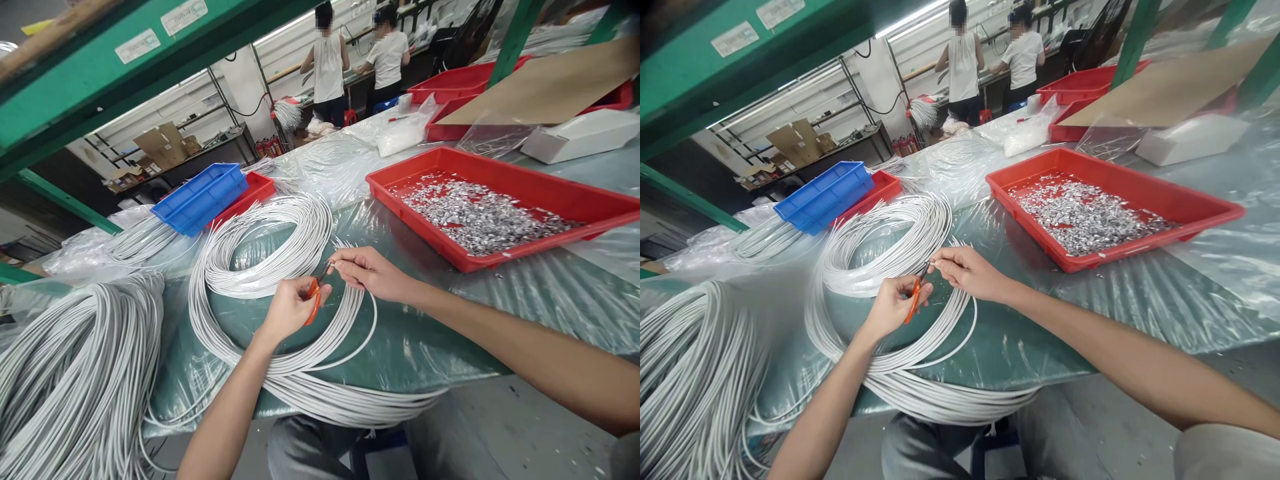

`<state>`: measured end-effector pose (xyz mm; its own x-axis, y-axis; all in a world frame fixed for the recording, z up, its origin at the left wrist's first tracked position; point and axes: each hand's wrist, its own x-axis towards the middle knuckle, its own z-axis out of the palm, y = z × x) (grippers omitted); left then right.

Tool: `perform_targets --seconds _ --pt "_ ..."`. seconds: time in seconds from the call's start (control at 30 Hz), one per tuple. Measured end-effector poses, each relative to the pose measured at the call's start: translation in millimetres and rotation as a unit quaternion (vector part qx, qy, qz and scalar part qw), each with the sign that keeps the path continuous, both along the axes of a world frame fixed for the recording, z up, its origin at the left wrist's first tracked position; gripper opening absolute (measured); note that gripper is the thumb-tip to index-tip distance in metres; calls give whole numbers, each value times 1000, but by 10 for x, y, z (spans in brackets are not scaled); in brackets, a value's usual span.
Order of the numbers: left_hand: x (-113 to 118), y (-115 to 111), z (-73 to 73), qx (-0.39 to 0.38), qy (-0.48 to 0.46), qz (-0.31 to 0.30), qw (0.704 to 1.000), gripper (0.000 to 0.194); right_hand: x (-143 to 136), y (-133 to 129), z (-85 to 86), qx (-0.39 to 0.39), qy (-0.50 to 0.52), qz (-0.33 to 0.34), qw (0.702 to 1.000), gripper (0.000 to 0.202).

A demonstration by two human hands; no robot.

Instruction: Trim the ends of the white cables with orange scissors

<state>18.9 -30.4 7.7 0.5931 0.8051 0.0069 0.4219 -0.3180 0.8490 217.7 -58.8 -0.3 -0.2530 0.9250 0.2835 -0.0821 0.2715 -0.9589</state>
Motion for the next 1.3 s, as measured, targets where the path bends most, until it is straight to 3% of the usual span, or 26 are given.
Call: perform_targets --seconds 0.53,0.8,1.13,1.23,1.3 --pt "-25 32 -42 16 13 -21 1000 38 38 12 14 12 -63 -6 998 29" --pt "-22 39 -38 -24 -3 -26 999 37 32 21 6 -26 -45 8 999 33" --pt "7 23 -3 -72 -14 -27 997 37 10 -20 41 58 -104 -111 987 22" --pt "19 14 5 -92 -21 -34 995 39 -13 -64 25 126 -162 -168 964 18" --pt "26 10 4 -113 -28 -40 992 41 -25 -85 -1 195 -215 -224 930 16"
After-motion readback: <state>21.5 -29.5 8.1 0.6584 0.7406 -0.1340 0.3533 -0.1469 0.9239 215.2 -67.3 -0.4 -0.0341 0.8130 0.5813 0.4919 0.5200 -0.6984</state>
